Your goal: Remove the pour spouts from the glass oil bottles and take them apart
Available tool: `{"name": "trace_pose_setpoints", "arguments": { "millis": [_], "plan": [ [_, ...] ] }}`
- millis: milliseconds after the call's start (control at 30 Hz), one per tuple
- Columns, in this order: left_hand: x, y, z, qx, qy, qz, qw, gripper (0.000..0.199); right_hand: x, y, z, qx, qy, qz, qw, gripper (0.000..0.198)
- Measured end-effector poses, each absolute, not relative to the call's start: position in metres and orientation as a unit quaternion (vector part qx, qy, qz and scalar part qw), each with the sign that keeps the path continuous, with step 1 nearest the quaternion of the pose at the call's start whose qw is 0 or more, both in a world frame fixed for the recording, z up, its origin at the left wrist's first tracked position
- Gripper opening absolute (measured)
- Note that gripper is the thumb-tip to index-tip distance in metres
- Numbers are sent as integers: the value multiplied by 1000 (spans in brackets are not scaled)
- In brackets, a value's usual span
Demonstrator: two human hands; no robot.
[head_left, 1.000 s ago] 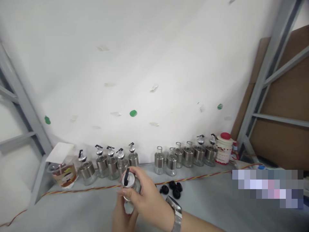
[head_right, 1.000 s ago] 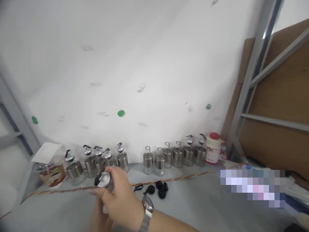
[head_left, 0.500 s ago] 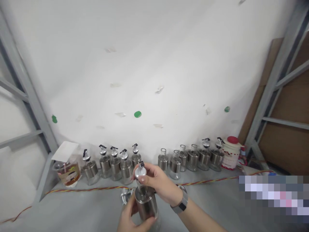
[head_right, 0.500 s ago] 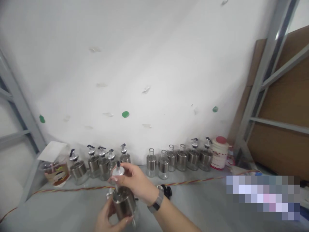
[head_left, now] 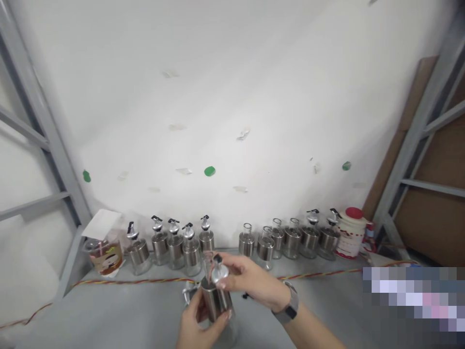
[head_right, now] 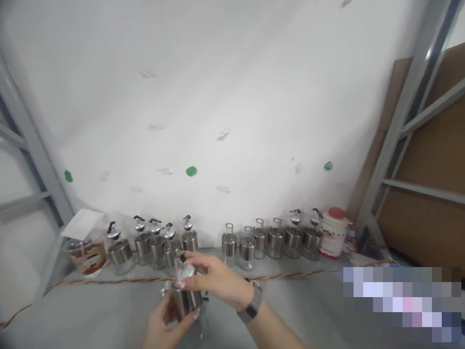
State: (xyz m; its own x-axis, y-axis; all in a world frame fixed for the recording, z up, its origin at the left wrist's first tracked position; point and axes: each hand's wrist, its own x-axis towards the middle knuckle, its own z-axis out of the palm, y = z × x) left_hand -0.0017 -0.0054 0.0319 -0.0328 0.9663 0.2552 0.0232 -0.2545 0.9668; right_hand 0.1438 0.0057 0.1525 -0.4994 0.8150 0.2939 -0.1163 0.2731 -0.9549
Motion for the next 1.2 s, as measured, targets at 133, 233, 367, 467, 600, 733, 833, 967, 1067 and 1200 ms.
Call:
{"name": "trace_pose_setpoints", "arguments": {
  "millis": [133, 233, 367, 467, 600, 733, 833, 967, 1067, 1200],
  "plan": [
    [-3, 2, 25, 559, 448, 575, 396, 48, 137, 2, 140, -343, -733, 433, 396, 27],
    [-2, 9, 14, 565, 430, 582, 396, 58, 132, 2, 137, -353, -729, 409, 420, 22],
    [-8, 18, 3, 595, 409, 600, 344, 72, 131, 11, 137, -375, -709, 365, 473, 21],
    [-15, 20, 2, 646, 429, 578, 254, 61, 133, 29, 133, -418, -689, 300, 511, 22],
    [-18, 19, 5, 683, 425, 560, 195, 53, 134, 64, 114, -471, -667, 226, 532, 25],
    [-18, 20, 6, 701, 411, 552, 184, 55, 135, 94, 88, -495, -653, 201, 537, 24],
    [-19, 23, 2, 707, 396, 549, 206, 56, 134, 106, 73, -505, -652, 192, 533, 25],
    [-19, 27, -5, 697, 357, 573, 243, 52, 134, 103, 70, -504, -664, 188, 520, 27],
    [-19, 27, -4, 705, 351, 569, 239, 50, 138, 78, 77, -496, -674, 172, 520, 26],
    [-19, 21, 6, 696, 387, 568, 208, 40, 152, 26, 74, -470, -739, 112, 470, 33]
  ]
}}
